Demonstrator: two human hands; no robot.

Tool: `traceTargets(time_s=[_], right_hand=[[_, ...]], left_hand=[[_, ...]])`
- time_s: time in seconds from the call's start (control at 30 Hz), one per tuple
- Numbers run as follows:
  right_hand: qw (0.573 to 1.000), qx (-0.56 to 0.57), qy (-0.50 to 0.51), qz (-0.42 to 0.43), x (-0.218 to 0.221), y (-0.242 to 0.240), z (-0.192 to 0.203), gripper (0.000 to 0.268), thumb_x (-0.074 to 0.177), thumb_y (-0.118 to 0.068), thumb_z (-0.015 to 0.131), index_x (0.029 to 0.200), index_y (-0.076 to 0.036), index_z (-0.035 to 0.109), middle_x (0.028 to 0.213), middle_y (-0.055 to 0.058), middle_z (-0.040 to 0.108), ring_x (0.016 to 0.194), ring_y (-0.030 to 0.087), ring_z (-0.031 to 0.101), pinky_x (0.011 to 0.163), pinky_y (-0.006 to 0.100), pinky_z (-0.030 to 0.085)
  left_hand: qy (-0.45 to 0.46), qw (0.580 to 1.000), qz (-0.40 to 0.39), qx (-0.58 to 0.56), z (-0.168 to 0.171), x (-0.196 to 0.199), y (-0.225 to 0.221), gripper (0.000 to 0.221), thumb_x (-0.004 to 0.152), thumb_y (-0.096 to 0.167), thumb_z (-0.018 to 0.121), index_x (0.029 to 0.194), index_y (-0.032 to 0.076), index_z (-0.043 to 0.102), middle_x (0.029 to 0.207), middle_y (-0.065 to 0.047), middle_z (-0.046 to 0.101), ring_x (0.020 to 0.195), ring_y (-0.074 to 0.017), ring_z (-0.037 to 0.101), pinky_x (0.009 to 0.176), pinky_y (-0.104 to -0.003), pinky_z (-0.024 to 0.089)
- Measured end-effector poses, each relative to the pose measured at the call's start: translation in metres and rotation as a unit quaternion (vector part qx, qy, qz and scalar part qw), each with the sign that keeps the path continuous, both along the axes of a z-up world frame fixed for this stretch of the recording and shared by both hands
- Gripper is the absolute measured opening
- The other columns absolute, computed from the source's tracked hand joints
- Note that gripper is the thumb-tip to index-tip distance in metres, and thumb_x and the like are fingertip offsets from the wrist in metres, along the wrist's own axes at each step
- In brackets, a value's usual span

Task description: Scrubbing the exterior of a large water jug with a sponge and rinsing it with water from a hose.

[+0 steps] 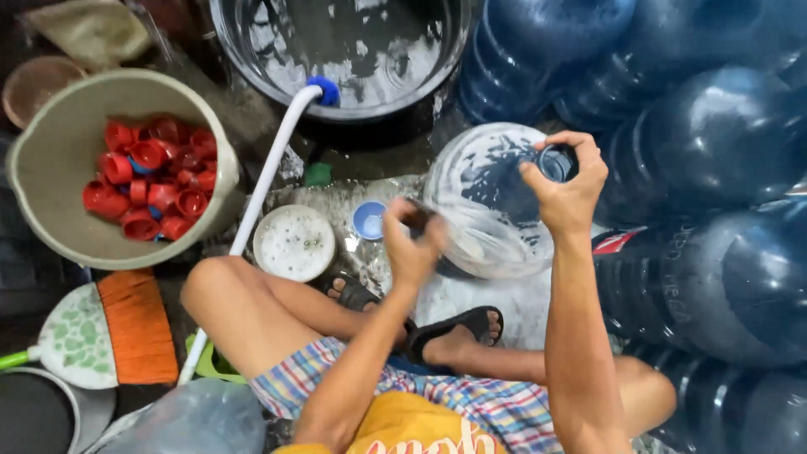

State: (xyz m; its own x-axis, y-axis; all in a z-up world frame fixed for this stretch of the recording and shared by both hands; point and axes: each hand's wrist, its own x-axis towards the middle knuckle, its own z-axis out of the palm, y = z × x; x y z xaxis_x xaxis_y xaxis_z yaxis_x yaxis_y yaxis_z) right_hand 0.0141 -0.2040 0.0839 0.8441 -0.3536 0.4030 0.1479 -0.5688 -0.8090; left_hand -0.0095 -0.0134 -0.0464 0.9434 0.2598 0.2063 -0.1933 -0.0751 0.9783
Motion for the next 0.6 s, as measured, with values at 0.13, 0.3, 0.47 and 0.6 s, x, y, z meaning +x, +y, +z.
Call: traceTargets(time_s=[0.13,0.3,0.47,0.6], right_hand=[[1.000,0.012,-0.013,-0.004,-0.001,-0.001,-0.001,0.033,0.063,-0.010,0.077,0.091,-0.014,0.060,0.084,-0.001,0.066,0.096,0.016,0.066,0.114,0.038,0.011],[1.000,0.014,-0.008,0.000,-0.005,0.002,-0.007,0.034,0.065,-0.009,0.078,0.094,-0.014,0.060,0.085,-0.001,0.066,0.095,0.017,0.066,0.114,0.038,0.005],[1.000,0.021,-0.006,0.001,-0.005,0.000,-0.005,0.035,0.066,-0.009,0.078,0.094,-0.014,0.059,0.085,-0.001,0.066,0.096,0.017,0.067,0.114,0.037,0.005],[0.999,0.037,-0.008,0.001,-0.007,0.001,-0.008,0.035,0.065,-0.010,0.079,0.093,-0.014,0.059,0.085,-0.001,0.066,0.095,0.017,0.067,0.114,0.035,0.005]], left_hand=[[0.141,0.977,-0.014,-0.160,-0.006,-0.018,-0.010,0.057,0.083,0.036,0.071,0.117,0.000,0.042,0.113,-0.023,0.055,0.105,-0.0305,0.058,0.092,-0.041,0.046],[0.137,0.982,0.003,-0.130,-0.003,-0.041,-0.011,0.068,0.074,0.037,0.078,0.119,0.002,0.041,0.124,-0.021,0.045,0.123,-0.0321,0.044,0.106,-0.042,0.035],[0.116,0.982,-0.007,-0.150,0.025,-0.051,-0.015,0.069,0.069,0.034,0.079,0.118,0.003,0.041,0.130,-0.022,0.042,0.122,-0.0320,0.046,0.095,-0.038,0.046],[-0.008,0.996,-0.042,-0.074,0.013,-0.011,0.002,0.052,0.068,0.031,0.080,0.103,0.007,0.051,0.110,-0.014,0.054,0.108,-0.0246,0.053,0.099,-0.038,0.039]])
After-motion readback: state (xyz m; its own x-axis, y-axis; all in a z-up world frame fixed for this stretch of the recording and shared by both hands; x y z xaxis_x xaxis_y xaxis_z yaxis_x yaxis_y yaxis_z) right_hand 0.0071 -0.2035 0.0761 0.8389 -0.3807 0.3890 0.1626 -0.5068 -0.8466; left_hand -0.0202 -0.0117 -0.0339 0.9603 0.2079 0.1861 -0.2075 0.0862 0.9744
